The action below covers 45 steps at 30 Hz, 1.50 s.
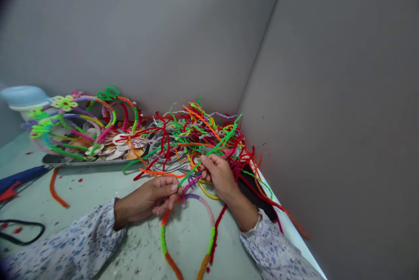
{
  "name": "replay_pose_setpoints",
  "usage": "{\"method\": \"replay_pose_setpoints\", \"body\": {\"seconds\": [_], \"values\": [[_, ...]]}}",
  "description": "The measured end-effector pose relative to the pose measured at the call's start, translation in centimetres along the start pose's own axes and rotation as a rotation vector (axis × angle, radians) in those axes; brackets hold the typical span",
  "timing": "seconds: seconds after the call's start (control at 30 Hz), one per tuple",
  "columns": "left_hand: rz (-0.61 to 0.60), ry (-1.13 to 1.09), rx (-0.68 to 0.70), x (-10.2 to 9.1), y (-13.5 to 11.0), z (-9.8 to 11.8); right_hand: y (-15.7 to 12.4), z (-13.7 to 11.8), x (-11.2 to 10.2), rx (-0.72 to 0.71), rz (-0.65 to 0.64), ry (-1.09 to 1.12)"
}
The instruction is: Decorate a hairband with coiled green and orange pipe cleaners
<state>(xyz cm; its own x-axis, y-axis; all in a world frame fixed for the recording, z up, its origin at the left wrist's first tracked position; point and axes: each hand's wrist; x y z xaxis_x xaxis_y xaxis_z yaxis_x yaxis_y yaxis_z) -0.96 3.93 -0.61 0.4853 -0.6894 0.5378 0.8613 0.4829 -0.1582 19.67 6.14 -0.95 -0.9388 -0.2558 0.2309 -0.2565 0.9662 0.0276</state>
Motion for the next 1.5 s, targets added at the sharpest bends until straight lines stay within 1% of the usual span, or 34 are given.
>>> {"method": "replay_pose_setpoints", "body": {"seconds": [0.13, 0.27, 0.47, 0.5, 0.57, 0.63, 0.7, 0.8, 0.9, 1.1, 1.33, 1.4, 1.5], "values": [[-0.010, 0.064, -0.008, 0.0, -0.1, -0.2, -0.2, 0.2, 0.4, -0.033, 0.045, 0.009], [-0.004, 0.075, 0.011, 0.3, -0.2, -0.1, -0.2, 0.1, 0.6, -0.054, 0.070, 0.029], [0.048, 0.061, 0.044, 0.6, -0.2, 0.1, -0.2, -0.3, 0.2, -0.033, 0.028, 0.043], [0.054, 0.052, 0.048, 0.6, -0.1, 0.1, -0.4, -0.3, 0.3, -0.034, 0.010, 0.045], [0.063, 0.035, 0.050, 0.6, -0.1, 0.1, -0.7, -0.2, 0.7, -0.032, -0.064, 0.025], [0.063, 0.031, 0.049, 0.5, 0.0, 0.0, -1.1, 0.0, 1.3, -0.011, -0.179, -0.047], [0.057, 0.030, 0.047, 0.4, 0.0, -0.1, -1.5, 0.2, 1.9, 0.013, -0.244, -0.144], [0.057, 0.004, 0.068, 0.3, 0.1, -0.3, -1.7, 0.5, 2.3, 0.016, -0.214, -0.206], [0.056, -0.012, 0.094, 0.1, 0.2, -0.4, -1.6, 0.6, 2.3, 0.020, -0.166, -0.183], [0.050, 0.029, 0.066, 0.1, 0.2, -0.5, -1.5, 0.7, 2.2, 0.018, -0.148, -0.212], [0.040, 0.036, 0.030, 0.1, 0.2, -0.5, -1.4, 1.1, 1.9, 0.004, -0.128, -0.197], [0.045, 0.030, 0.025, 0.1, 0.2, -0.6, -1.3, 1.0, 1.8, 0.010, -0.140, -0.198], [0.037, 0.025, 0.031, 0.0, 0.3, -0.8, -1.3, 0.8, 1.8, 0.004, -0.246, -0.211]]}}
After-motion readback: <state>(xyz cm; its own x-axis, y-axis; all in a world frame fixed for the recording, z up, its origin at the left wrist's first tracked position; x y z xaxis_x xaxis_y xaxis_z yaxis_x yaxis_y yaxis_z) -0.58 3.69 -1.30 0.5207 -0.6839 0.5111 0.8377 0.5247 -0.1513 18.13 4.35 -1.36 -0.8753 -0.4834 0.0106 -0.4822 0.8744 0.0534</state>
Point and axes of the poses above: each hand's wrist, its own y-axis towards the middle knuckle, its own x-axis out of the palm, z = x × y, and after that the axes turned 13 degrees about -z, right-handed
